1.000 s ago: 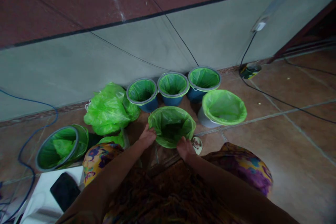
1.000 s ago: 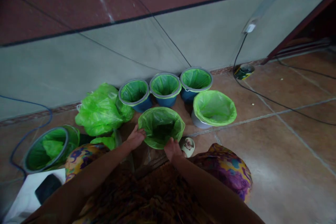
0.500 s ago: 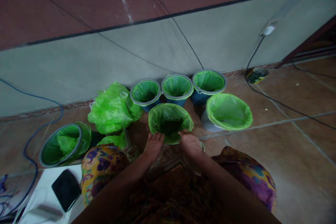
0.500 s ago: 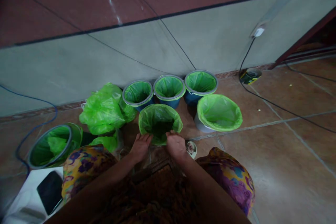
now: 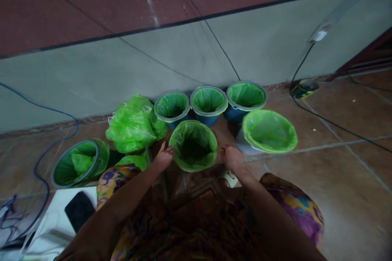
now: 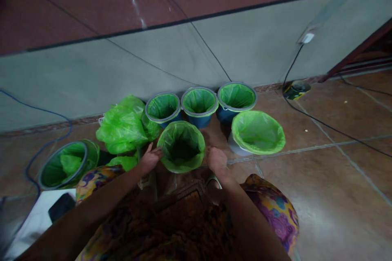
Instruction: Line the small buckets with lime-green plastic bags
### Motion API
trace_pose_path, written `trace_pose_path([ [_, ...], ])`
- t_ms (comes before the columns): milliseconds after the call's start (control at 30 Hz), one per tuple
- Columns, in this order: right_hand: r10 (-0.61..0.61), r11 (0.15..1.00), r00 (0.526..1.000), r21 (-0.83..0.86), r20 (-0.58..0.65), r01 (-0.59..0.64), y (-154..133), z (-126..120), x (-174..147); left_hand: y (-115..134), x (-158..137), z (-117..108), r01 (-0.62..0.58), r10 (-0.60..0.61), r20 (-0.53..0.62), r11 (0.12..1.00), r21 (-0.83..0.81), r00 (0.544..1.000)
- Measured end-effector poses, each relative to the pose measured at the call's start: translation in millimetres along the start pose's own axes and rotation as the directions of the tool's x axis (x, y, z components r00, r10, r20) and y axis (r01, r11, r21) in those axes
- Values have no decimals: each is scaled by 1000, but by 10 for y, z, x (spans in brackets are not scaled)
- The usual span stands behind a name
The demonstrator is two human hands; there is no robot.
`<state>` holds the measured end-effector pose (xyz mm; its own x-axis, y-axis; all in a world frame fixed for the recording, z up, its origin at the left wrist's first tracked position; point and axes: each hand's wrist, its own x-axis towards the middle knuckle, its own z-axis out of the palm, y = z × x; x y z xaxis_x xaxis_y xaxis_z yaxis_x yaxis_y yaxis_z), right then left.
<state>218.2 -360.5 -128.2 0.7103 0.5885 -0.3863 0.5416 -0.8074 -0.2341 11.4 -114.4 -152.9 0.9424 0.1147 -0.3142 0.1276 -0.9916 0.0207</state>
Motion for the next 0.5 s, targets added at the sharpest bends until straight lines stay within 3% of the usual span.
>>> trace_pose_path([
  [133, -113, 993, 993, 28, 18, 112, -141, 119, -100, -30, -62, -217, 34, -35, -57, 999, -11, 998],
  [300, -322, 946, 944, 65, 72, 318, -259, 276, -179, 657, -187, -221, 37, -70, -178, 983, -182, 982],
  [400, -378, 926, 922, 46, 83, 375, -216, 334, -140, 1068, -235, -91, 39, -72, -125, 966, -254, 990],
  [500, -386, 923, 919, 18, 77, 385, -152, 355, -49, 1221, -225, 29, 106, -126, -56, 958, -267, 990],
])
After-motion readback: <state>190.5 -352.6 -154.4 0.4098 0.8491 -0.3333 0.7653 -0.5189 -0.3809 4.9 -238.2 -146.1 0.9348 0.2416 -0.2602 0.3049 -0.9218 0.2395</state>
